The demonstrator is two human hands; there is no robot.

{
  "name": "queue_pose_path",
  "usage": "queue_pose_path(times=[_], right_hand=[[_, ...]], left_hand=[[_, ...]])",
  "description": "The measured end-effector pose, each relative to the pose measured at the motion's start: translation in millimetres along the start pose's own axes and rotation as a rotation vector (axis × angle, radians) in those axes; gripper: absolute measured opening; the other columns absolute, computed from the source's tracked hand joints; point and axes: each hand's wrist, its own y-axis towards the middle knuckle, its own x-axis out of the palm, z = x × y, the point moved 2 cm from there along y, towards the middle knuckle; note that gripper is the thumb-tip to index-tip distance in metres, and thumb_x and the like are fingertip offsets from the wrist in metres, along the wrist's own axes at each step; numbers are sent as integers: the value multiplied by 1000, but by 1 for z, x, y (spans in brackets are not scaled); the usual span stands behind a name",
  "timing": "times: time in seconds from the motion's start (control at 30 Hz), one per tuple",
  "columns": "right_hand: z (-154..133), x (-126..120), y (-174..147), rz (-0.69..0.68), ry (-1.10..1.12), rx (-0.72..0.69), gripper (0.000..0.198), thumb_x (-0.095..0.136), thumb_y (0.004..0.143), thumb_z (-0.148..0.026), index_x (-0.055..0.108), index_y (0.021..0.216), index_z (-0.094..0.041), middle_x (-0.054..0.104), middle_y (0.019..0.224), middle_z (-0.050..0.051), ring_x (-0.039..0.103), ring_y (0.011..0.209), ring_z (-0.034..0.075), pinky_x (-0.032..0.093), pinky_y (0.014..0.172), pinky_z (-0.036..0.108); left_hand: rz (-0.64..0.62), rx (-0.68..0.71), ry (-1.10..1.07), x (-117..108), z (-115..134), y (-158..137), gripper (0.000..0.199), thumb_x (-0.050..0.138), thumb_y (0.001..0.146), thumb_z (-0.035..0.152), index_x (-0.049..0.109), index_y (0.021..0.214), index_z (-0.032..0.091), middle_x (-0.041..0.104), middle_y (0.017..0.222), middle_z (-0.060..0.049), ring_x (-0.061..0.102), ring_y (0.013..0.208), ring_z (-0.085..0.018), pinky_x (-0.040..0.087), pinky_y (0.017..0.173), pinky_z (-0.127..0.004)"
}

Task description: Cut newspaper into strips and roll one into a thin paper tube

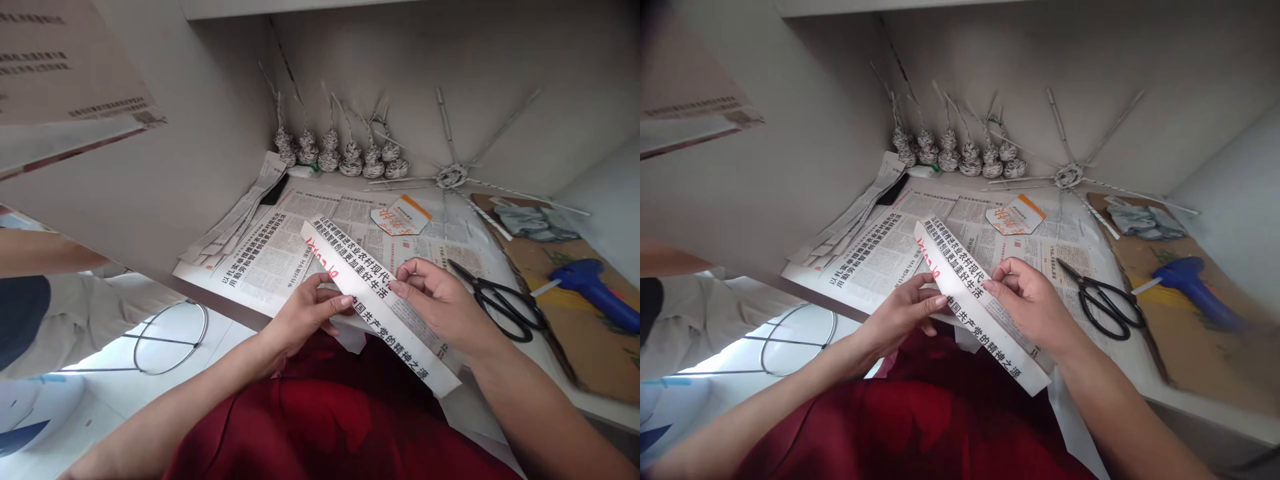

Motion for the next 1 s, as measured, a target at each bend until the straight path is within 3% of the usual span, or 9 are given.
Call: queue_pose_path(times=[0.17, 0.4, 0.83, 1.0], right_hand=[[5, 2, -6, -25, 0, 41, 26, 66, 86, -46, 54, 92, -25, 70, 76, -3, 62, 61, 13, 49, 53, 24], [7, 7, -6, -60, -35, 24, 26, 62, 88, -47, 62, 93, -22, 69, 80, -1, 61, 65, 12, 50, 58, 25], [10, 7, -7, -141, 59, 61, 30, 64, 86, -50, 64, 83, -20, 65, 77, -1, 59, 68, 12, 48, 62, 25], [8, 10, -6, -218, 126, 143, 34, 66, 83, -53, 62, 85, -19, 64, 73, 0, 63, 70, 16, 51, 63, 29]], left_hand=[[66, 22, -230, 9, 0, 6, 55, 80, 74, 24, 52, 121, 20, 72, 92, -5, 69, 75, -15, 53, 52, -17], [79, 48, -254, 12, 2, 1, 60, 80, 73, 20, 51, 126, 20, 72, 88, -3, 70, 76, -16, 61, 67, -27], [21, 13, -284, 13, -8, 1, 42, 78, 75, 19, 62, 114, 16, 74, 97, -6, 70, 82, -14, 61, 68, -22], [-5, 4, -286, 16, -8, 2, 39, 79, 75, 19, 65, 111, 15, 74, 100, -7, 70, 83, -14, 60, 69, -22]])
